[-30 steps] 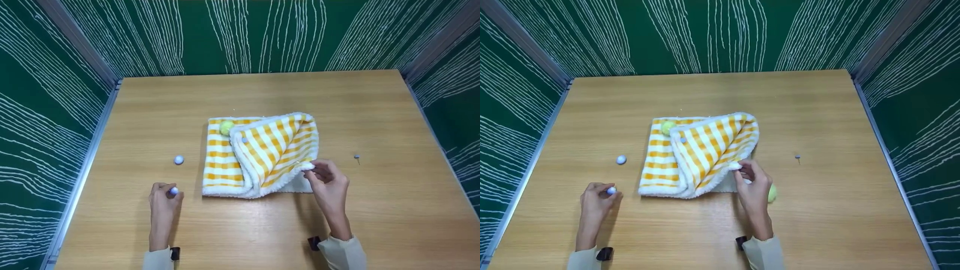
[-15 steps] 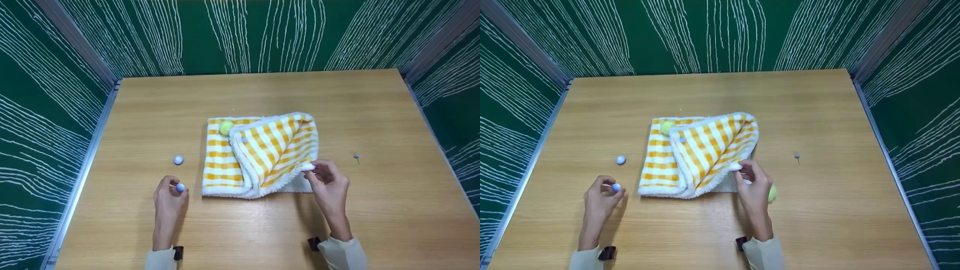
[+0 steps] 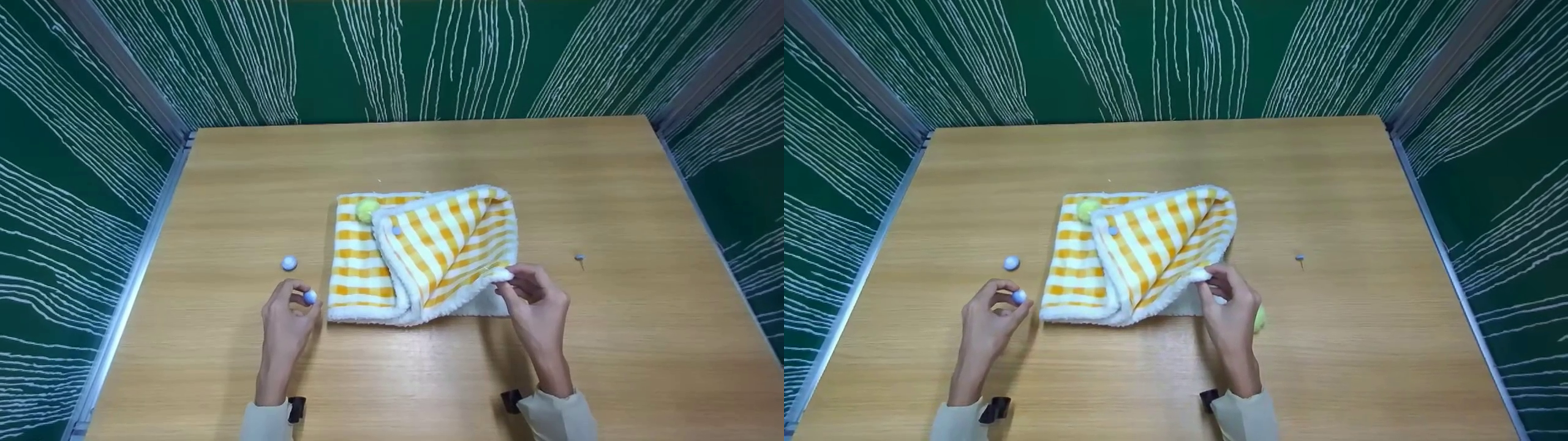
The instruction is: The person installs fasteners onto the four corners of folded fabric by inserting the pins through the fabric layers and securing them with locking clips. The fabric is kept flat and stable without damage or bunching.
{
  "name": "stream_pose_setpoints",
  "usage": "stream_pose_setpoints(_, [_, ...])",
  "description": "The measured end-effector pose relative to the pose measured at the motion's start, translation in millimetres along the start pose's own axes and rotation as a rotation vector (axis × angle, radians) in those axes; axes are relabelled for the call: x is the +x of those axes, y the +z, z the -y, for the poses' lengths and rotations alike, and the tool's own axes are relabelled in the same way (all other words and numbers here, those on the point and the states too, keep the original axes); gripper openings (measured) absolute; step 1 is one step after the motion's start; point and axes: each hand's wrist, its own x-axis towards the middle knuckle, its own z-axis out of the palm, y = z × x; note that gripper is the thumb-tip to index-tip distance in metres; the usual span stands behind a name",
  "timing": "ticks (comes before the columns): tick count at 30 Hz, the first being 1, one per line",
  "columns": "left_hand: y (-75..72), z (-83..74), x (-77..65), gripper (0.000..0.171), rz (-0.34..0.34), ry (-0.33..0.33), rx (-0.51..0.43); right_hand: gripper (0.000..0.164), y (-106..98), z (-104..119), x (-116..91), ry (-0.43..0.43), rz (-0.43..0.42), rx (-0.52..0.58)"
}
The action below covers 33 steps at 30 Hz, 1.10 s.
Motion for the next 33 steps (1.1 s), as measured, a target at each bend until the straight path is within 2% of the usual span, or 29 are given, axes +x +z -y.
stream_pose_setpoints(7, [7.3,-13.2,4.2,0.025,0.030,0.014,-0.026,0.019,-2.2,-20.7,-0.6,0.028,-0.005,-0.044])
stream_pose_setpoints(11, [12.5,-20.2,6.9,0.026,0.051,0.062,-0.054,0.020,-2.8,-23.3,-0.9,0.045,-0.003,-0.067])
stream_pose_setpoints(14, [15.9,-24.5,10.2,0.026,0.057,0.105,-0.067,0.020,-3.6,-20.9,-0.9,0.049,-0.003,-0.055])
stream_pose_setpoints(22, [20.2,-35.5,18.1,0.027,0.054,0.140,-0.076,0.017,-0.2,2.3,-0.6,-0.015,-0.005,0.013])
stream_pose_setpoints(27, [28.6,-43.6,21.3,0.026,0.068,0.184,-0.090,0.017,-0.5,2.6,-0.5,-0.017,-0.012,0.016])
stream_pose_setpoints(33, [41.1,-58.3,24.0,0.026,0.114,0.181,-0.111,0.016,-0.1,2.5,-0.5,0.002,-0.015,0.017])
